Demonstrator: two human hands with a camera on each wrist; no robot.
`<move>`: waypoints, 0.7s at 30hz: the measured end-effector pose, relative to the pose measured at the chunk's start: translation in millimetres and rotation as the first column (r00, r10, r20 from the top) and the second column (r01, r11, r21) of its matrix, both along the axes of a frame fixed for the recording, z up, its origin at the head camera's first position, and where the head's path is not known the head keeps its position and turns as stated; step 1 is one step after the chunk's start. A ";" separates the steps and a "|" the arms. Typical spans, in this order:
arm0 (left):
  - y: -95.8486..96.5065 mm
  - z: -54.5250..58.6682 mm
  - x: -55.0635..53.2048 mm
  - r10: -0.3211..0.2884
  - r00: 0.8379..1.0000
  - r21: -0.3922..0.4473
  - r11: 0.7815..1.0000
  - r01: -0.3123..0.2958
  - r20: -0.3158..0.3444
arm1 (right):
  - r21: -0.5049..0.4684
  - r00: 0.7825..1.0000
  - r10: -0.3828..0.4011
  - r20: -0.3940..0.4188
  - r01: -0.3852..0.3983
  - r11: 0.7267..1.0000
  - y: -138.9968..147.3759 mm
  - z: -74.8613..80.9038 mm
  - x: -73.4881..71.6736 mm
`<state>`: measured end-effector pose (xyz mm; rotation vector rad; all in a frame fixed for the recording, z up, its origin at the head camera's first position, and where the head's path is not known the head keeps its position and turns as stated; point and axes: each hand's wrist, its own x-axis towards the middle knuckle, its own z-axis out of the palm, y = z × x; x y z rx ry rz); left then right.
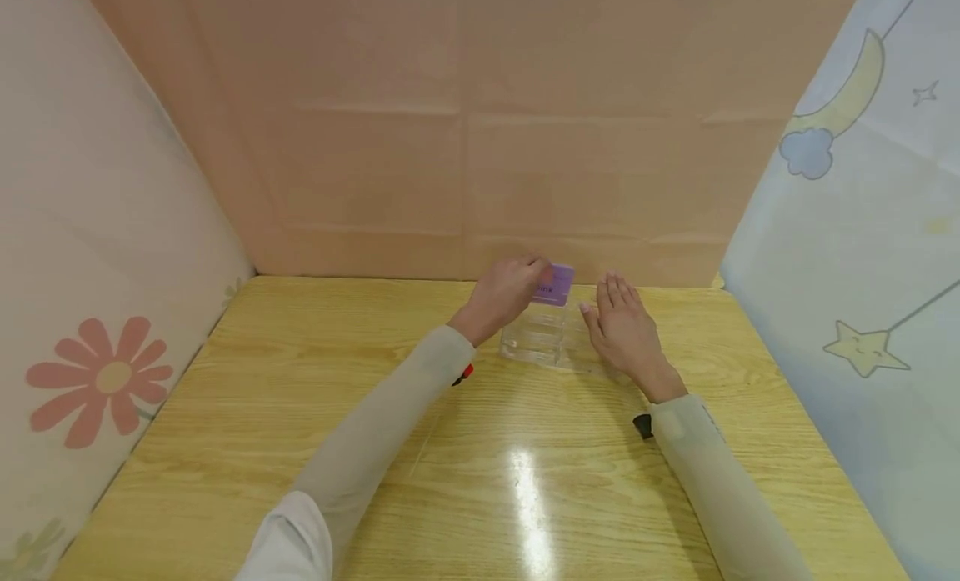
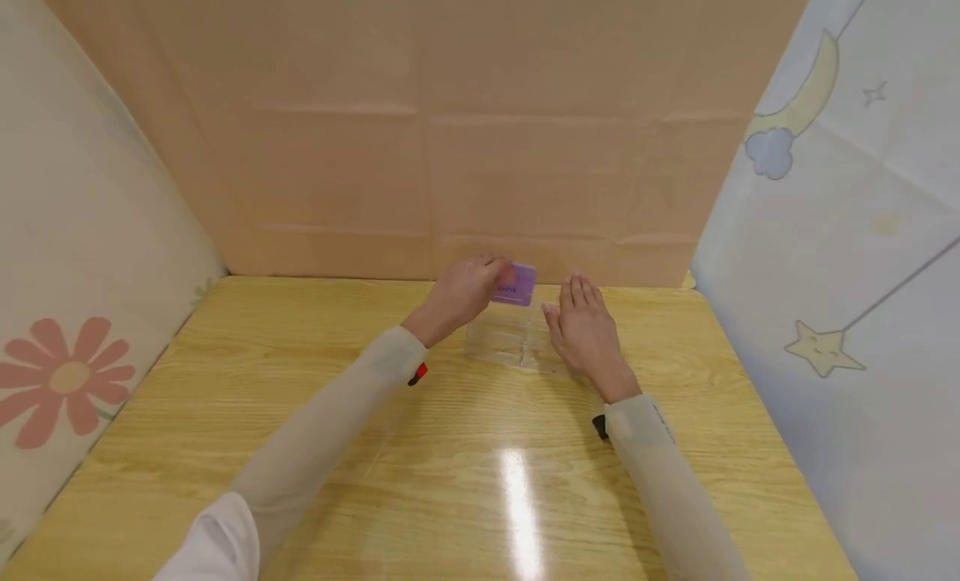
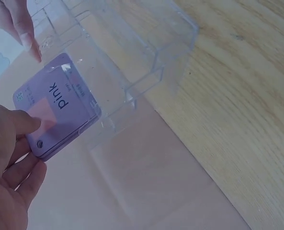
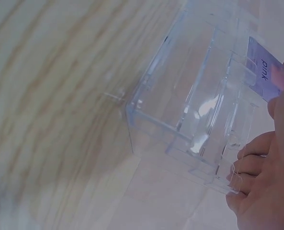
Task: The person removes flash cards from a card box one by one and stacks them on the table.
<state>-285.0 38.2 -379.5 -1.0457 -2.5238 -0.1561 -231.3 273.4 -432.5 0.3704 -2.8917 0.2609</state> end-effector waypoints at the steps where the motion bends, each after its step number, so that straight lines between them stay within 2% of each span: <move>1: -0.2 1.3 -0.4 -0.001 1.000 0.008 1.000 0.001 0.005 | 0.000 1.000 0.000 0.002 0.000 1.000 0.1 -0.2 -0.2; 8: -0.4 8.5 -6.6 -0.027 0.992 0.087 0.996 0.016 0.121 | 0.001 1.000 -0.002 0.008 0.002 1.000 0.4 -1.1 1.1; 12: -1.8 12.1 -10.4 -0.030 0.987 0.124 0.992 0.011 0.156 | 0.000 1.000 0.005 -0.002 -0.005 1.000 0.1 -1.6 0.4; 15: -2.5 17.8 -11.9 -0.022 0.986 0.112 0.994 0.003 0.167 | 0.002 1.000 0.005 -0.012 -0.005 1.000 -0.4 -1.3 0.1; 18: -4.0 26.2 -14.3 -0.029 0.977 0.098 0.995 0.008 0.211 | 0.001 1.000 0.007 -0.017 -0.007 1.000 -1.1 -0.1 0.8; 21: -6.6 34.2 -17.9 -0.051 0.960 0.092 0.995 0.026 0.274 | 0.002 1.000 0.009 -0.025 -0.009 1.000 -1.8 0.3 1.6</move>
